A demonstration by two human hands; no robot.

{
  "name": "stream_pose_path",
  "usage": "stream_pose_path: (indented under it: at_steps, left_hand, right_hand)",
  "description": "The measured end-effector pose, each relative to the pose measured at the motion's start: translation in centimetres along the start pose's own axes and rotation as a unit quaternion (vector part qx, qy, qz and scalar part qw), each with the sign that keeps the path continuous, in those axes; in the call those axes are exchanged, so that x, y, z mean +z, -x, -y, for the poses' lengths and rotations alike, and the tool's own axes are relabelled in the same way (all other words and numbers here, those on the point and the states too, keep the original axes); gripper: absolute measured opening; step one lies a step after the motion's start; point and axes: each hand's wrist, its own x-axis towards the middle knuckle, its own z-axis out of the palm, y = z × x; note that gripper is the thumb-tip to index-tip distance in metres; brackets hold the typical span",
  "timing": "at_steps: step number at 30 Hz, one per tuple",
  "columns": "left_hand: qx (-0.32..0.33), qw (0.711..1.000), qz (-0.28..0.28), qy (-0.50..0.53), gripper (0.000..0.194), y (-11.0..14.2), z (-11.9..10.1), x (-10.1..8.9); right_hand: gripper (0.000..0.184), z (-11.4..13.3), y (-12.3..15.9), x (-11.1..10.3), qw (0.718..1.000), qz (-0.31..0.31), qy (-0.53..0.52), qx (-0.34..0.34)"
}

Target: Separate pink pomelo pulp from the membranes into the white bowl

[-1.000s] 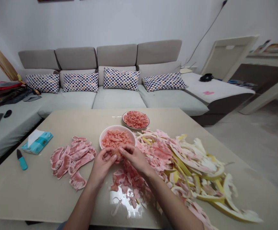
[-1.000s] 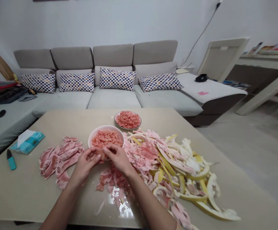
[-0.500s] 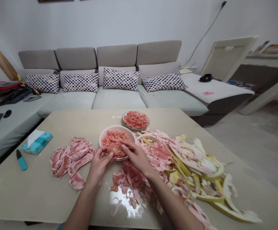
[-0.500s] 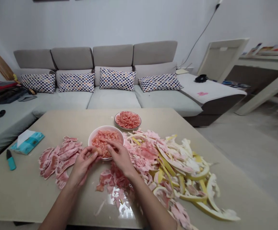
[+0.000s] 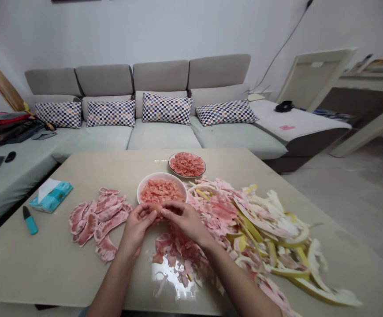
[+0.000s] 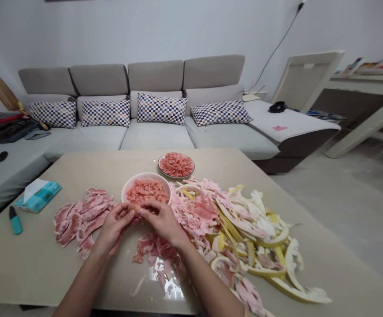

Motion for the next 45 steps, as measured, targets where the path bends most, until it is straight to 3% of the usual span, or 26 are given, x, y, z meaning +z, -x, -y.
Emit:
stream_pose_path:
  at_steps: [5, 10, 16, 19, 23, 25, 29, 37, 41, 45]
  left_hand:
    - [-0.022, 0.999, 0.009, 0.029, 0.031, 0.1, -0.4, 0.0]
    - [-0.038, 0.996, 0.006, 0.084, 0.035, 0.1, -0.5, 0.0]
    - [-0.042, 0.991, 0.011, 0.124, 0.036, 0.1, -0.6, -0.1]
    - [-0.033, 0.991, 0.019, 0.130, 0.031, 0.2, -0.8, -0.1]
    - [-0.030, 0.994, 0.041, 0.098, 0.027, 0.4, -0.9, 0.2]
    - [-0.015, 0.998, 0.033, 0.043, 0.028, 0.4, -0.8, 0.4]
    - [0.016, 0.997, 0.041, -0.060, 0.031, 0.4, -0.5, 0.6]
    - [0.033, 0.992, 0.019, -0.123, 0.033, 0.3, -0.7, 0.3]
    - [0.026, 0.991, 0.029, -0.127, 0.034, 0.2, -0.7, 0.1]
    - [-0.008, 0.997, 0.040, -0.068, 0.033, 0.0, -0.7, 0.1]
  right_hand:
    - [0.028, -1.1, -0.3, -0.3, 0.990, 0.024, -0.117, 0.071]
    - [0.029, -1.9, -0.2, 0.0, 0.947, 0.017, -0.282, 0.153]
    - [0.035, -1.8, -0.4, 0.0, 0.918, 0.007, -0.363, 0.160]
    - [0.038, -1.6, -0.4, -0.3, 0.940, -0.004, -0.313, 0.137]
    - [0.032, -0.7, 0.0, -0.4, 0.996, -0.021, -0.085, 0.034]
    - [0.030, -0.2, 0.4, -0.2, 1.000, -0.026, -0.002, -0.007]
    - [0.031, 0.0, 0.8, 0.5, 0.996, -0.040, 0.061, -0.045]
    - [0.025, 0.3, 0.8, 0.5, 0.995, -0.051, 0.068, -0.043]
    - [0.026, 0.4, 0.6, -0.1, 1.000, -0.025, 0.012, -0.015]
    - [0.031, -0.6, 0.1, -0.7, 0.998, 0.002, -0.068, 0.018]
